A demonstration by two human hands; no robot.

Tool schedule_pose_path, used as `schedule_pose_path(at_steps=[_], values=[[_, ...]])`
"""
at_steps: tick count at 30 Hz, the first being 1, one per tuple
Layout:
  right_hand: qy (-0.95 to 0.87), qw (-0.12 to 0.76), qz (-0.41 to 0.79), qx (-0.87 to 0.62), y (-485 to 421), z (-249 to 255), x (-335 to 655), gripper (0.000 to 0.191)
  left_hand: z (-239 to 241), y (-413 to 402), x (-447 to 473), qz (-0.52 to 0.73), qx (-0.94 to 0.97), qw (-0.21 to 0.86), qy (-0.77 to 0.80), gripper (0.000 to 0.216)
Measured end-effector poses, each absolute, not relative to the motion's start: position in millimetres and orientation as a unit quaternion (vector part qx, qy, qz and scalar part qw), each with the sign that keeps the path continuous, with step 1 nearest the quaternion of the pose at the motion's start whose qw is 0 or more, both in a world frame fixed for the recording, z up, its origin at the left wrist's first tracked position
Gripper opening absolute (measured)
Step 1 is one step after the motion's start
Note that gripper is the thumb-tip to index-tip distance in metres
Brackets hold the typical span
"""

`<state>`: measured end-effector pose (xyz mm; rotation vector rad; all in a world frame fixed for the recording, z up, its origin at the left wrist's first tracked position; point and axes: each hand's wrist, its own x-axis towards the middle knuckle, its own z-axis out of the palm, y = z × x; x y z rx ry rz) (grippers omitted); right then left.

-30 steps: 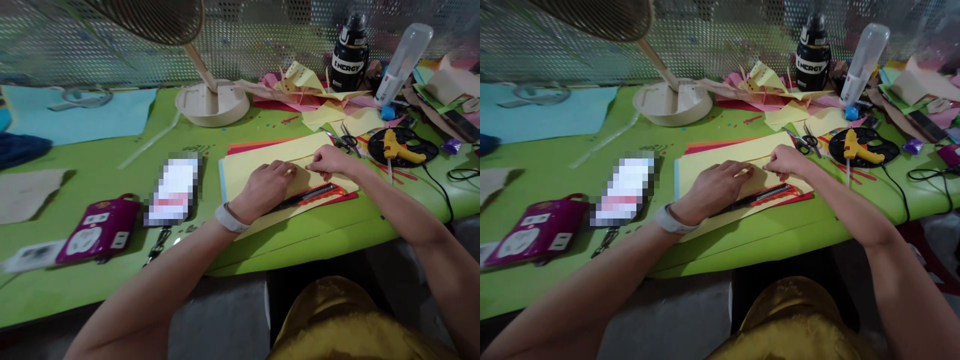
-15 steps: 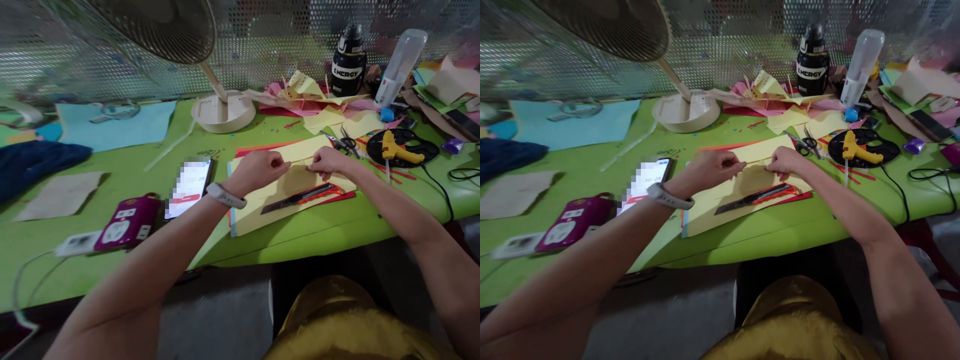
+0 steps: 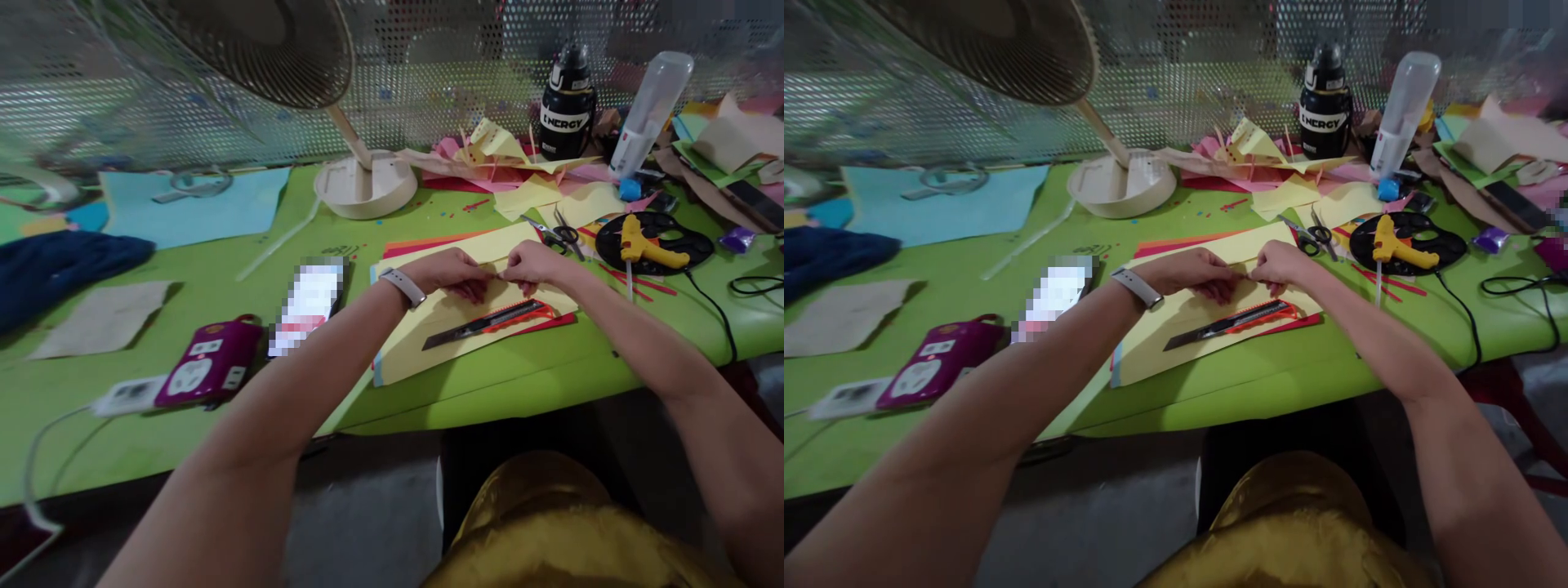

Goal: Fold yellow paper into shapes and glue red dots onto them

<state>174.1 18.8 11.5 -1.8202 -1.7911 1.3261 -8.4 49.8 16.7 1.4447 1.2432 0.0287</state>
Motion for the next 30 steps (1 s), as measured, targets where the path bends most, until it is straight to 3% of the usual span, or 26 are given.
schedule_pose_path(at_steps=[11, 24, 27, 30], values=[[-0.615, 0.133, 0.452, -0.632, 18.1, 10.5, 175.8, 0.032, 13.6, 52.4, -12.8, 0.019, 0.592, 0.599, 0.539, 0.024], [-0.628, 0.125, 0.433, -0.634, 11.9, 16.6, 176.7, 0.028, 18.5, 49.0, -57.0, -0.032, 0.600, 0.566, 0.564, 0.033], [-0.652, 0.136, 0.393, -0.634, 10.0, 21.4, 178.5, 0.022, 30.7, 44.2, -65.1, 0.023, 0.625, 0.538, 0.565, 0.037], [-0.707, 0.157, 0.260, -0.639, 12.0, 23.1, 181.2, 0.015, 36.1, 38.4, -61.4, 0.164, 0.625, 0.540, 0.539, 0.040]])
